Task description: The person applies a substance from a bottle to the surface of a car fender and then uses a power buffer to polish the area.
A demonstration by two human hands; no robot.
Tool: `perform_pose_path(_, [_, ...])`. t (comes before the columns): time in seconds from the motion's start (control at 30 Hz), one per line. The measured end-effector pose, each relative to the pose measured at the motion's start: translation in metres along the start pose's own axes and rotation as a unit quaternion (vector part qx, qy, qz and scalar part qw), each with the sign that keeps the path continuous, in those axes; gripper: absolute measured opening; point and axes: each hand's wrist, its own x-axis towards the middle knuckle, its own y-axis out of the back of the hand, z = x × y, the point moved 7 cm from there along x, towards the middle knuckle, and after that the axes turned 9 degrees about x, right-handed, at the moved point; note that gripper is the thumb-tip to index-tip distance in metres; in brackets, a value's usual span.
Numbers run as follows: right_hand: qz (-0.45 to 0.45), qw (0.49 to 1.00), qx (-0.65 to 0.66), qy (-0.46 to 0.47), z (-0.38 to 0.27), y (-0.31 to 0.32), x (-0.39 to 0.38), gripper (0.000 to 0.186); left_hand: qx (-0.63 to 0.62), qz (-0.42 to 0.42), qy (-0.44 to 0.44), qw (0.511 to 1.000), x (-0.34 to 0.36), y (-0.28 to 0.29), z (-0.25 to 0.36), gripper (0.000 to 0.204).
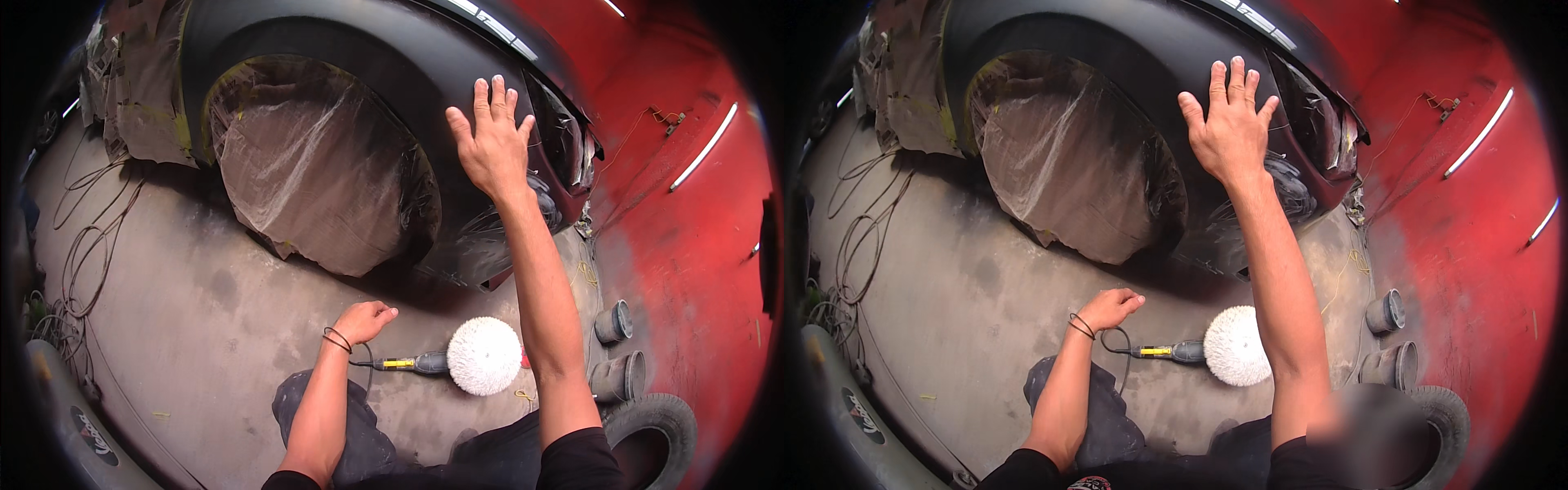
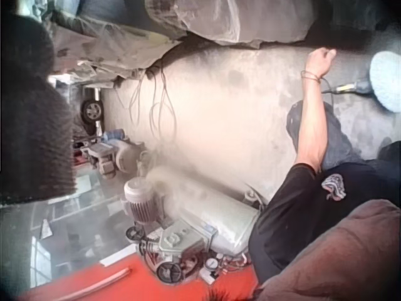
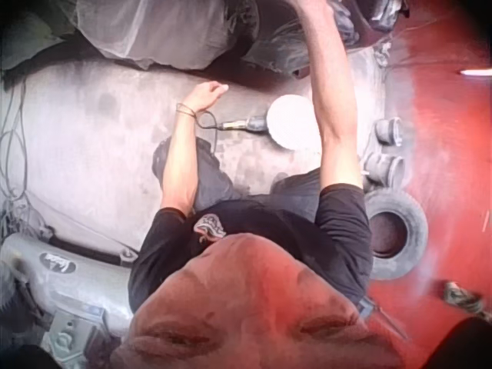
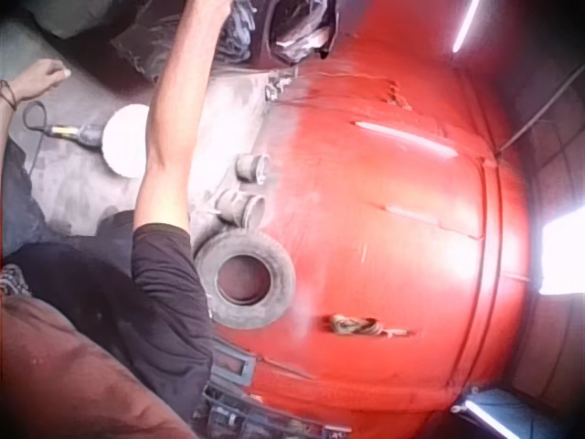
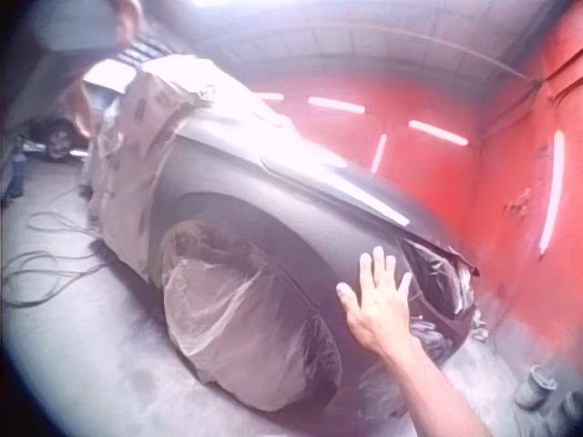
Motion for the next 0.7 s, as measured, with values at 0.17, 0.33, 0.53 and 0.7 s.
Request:
perform_pose_path(0.17, [-0.069,0.993,0.067,0.062,-0.061,0.023,-0.003,0.075,-0.015,-0.013,0.008,1.000,-0.017,0.017,-0.003,0.060])
perform_pose_path(0.33, [-0.161,0.977,-0.060,0.128,-0.078,-0.032,-0.067,0.088,-0.017,-0.008,-0.007,1.000,-0.015,0.013,-0.018,0.056])
perform_pose_path(0.53, [-0.241,0.961,0.009,0.136,-0.048,-0.026,-0.146,0.070,-0.063,-0.033,0.046,0.996,-0.020,0.022,-0.032,0.059])
perform_pose_path(0.7, [-0.266,0.957,0.067,0.096,-0.001,0.027,-0.213,0.067,-0.076,-0.072,0.062,0.993,-0.017,0.015,-0.013,0.059])
